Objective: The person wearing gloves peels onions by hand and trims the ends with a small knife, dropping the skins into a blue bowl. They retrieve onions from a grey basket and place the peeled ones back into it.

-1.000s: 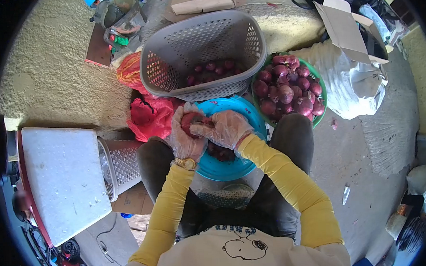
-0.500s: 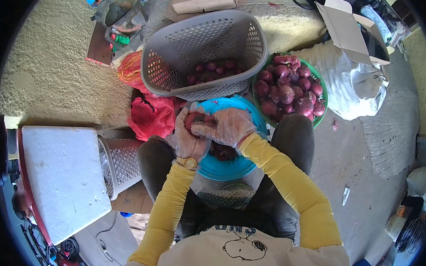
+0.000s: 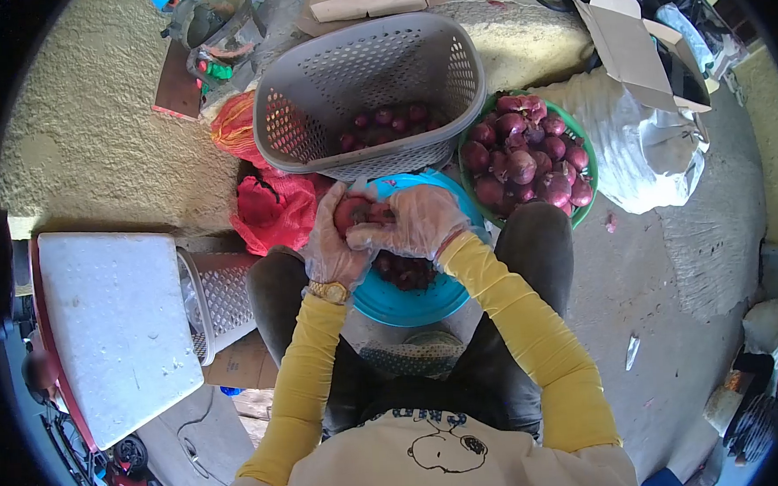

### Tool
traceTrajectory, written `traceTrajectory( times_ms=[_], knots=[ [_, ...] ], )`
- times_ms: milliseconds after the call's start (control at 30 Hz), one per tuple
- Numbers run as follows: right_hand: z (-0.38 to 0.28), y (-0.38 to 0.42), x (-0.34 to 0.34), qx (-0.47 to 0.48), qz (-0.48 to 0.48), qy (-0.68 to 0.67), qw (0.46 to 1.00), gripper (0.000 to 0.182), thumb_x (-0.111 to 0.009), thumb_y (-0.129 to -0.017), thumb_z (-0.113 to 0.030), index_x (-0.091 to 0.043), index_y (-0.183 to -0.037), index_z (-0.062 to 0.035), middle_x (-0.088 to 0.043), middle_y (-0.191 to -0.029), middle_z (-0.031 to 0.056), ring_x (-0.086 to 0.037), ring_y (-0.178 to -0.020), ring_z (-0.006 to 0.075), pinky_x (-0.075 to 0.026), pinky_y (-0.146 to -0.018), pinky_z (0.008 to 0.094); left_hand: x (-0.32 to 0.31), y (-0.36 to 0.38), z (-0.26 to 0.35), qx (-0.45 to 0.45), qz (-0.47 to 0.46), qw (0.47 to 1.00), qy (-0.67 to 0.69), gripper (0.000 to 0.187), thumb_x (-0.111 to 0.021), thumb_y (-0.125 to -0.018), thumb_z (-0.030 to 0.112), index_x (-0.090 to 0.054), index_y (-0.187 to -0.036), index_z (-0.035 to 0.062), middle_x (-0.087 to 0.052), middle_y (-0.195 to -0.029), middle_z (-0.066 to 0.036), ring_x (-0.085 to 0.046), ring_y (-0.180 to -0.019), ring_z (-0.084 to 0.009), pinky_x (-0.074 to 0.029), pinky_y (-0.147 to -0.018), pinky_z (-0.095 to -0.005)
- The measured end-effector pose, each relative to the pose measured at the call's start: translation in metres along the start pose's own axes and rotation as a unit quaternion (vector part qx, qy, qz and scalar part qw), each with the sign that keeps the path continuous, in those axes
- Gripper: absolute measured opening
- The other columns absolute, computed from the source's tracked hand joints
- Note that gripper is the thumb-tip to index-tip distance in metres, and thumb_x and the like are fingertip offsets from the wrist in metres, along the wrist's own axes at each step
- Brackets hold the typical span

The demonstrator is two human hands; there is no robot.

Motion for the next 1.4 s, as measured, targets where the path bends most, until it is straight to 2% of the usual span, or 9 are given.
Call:
traceTrajectory(
  times_ms=[67, 500, 533, 567, 600, 667, 800, 867, 1400],
  knots=[
    [-0.007, 0.001, 0.000, -0.002, -0.016, 0.048, 0.999, 0.077, -0.055, -0.080, -0.085, -0.078, -0.099, -0.0142, -0.074, -0.082, 0.0168, -0.072, -0.082, 0.0358, -0.055, -0.070, 0.0443, 0.016, -0.009, -0.042, 0.115, 0.002, 0.963, 0.246, 0.024, -0.047, -0.107, 0.024, -0.058, -0.111, 0.0030, -0.065, -0.104, -0.009, -0.063, -0.100, -0.0209, -0.054, -0.095, -0.0358],
    [0.001, 0.000, -0.018, -0.043, -0.029, -0.042, 0.998, 0.075, -0.046, -0.089, -0.081, -0.077, -0.102, -0.0141, -0.072, -0.082, 0.0207, -0.071, -0.081, 0.0389, -0.055, -0.073, 0.0471, 0.036, -0.010, -0.052, 0.062, 0.060, 0.961, 0.261, 0.028, -0.057, -0.102, 0.031, -0.058, -0.114, 0.0058, -0.065, -0.109, -0.011, -0.063, -0.102, -0.0249, -0.052, -0.098, -0.0411],
    [-0.001, -0.001, -0.013, -0.032, -0.018, -0.045, 0.998, 0.074, -0.046, -0.088, -0.081, -0.076, -0.106, -0.0150, -0.072, -0.082, 0.0203, -0.071, -0.082, 0.0387, -0.055, -0.073, 0.0469, 0.032, -0.008, -0.017, -0.078, 0.050, 0.994, -0.063, 0.029, -0.055, -0.103, 0.032, -0.059, -0.113, 0.0048, -0.066, -0.104, -0.010, -0.064, -0.097, -0.0238, -0.054, -0.092, -0.0392],
    [0.003, -0.002, -0.011, -0.033, -0.019, -0.045, 0.998, 0.074, -0.046, -0.088, -0.081, -0.076, -0.106, -0.0150, -0.072, -0.082, 0.0203, -0.071, -0.082, 0.0387, -0.055, -0.073, 0.0469, 0.008, 0.001, 0.011, -0.208, 0.033, 0.901, -0.379, 0.031, -0.054, -0.104, 0.033, -0.060, -0.111, 0.0037, -0.067, -0.100, -0.010, -0.065, -0.093, -0.0228, -0.055, -0.086, -0.0372],
    [0.005, -0.003, -0.010, -0.014, -0.021, -0.038, 0.999, 0.074, -0.047, -0.088, -0.081, -0.075, -0.111, -0.0163, -0.073, -0.082, 0.0193, -0.071, -0.080, 0.0383, -0.055, -0.072, 0.0467, 0.003, 0.002, 0.020, -0.208, 0.034, 0.901, -0.378, 0.031, -0.054, -0.104, 0.033, -0.060, -0.111, 0.0037, -0.067, -0.100, -0.010, -0.065, -0.093, -0.0228, -0.055, -0.086, -0.0372],
    [0.001, -0.003, -0.010, 0.005, -0.023, -0.032, 0.999, 0.074, -0.047, -0.088, -0.081, -0.074, -0.117, -0.0175, -0.073, -0.082, 0.0182, -0.071, -0.079, 0.0378, -0.055, -0.071, 0.0465, 0.010, -0.007, -0.014, 0.050, 0.022, 0.993, 0.104, 0.030, -0.054, -0.104, 0.031, -0.059, -0.115, 0.0038, -0.066, -0.101, -0.009, -0.065, -0.094, -0.0222, -0.056, -0.085, -0.0362],
    [-0.013, 0.001, -0.002, 0.020, 0.017, -0.040, 0.999, 0.075, -0.048, -0.087, -0.082, -0.076, -0.113, -0.0172, -0.074, -0.082, 0.0166, -0.071, -0.077, 0.0373, -0.055, -0.069, 0.0460, 0.018, -0.002, -0.005, -0.100, 0.035, 0.977, -0.186, 0.029, -0.052, -0.105, 0.032, -0.060, -0.112, 0.0051, -0.066, -0.100, -0.009, -0.065, -0.093, -0.0220, -0.056, -0.084, -0.0363],
    [-0.006, 0.001, -0.015, -0.014, -0.019, -0.014, 1.000, 0.076, -0.048, -0.086, -0.082, -0.077, -0.107, -0.0157, -0.074, -0.082, 0.0164, -0.071, -0.077, 0.0373, -0.055, -0.070, 0.0459, 0.021, -0.012, -0.045, 0.102, 0.034, 0.946, 0.305, 0.029, -0.050, -0.106, 0.033, -0.061, -0.107, 0.0065, -0.067, -0.099, -0.008, -0.065, -0.091, -0.0216, -0.056, -0.084, -0.0365],
    [0.003, 0.009, 0.041, 0.014, 0.128, -0.083, 0.988, 0.056, -0.052, -0.101, -0.054, -0.069, -0.079, -0.0057, -0.063, -0.069, 0.0211, -0.062, -0.074, 0.0441, -0.048, -0.069, 0.0516, 0.065, -0.009, -0.026, 0.068, 0.219, 0.927, 0.296, 0.037, -0.064, -0.098, 0.041, -0.062, -0.112, 0.0068, -0.066, -0.113, -0.008, -0.061, -0.102, -0.0277, -0.057, -0.089, -0.0456]
  ],
)
Point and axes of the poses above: each hand's wrist, its own y-axis away from the middle knuckle, its own x-axis out of the back of the hand, z = x × y, the point moved 10 cm from there along -y, towards the middle knuckle
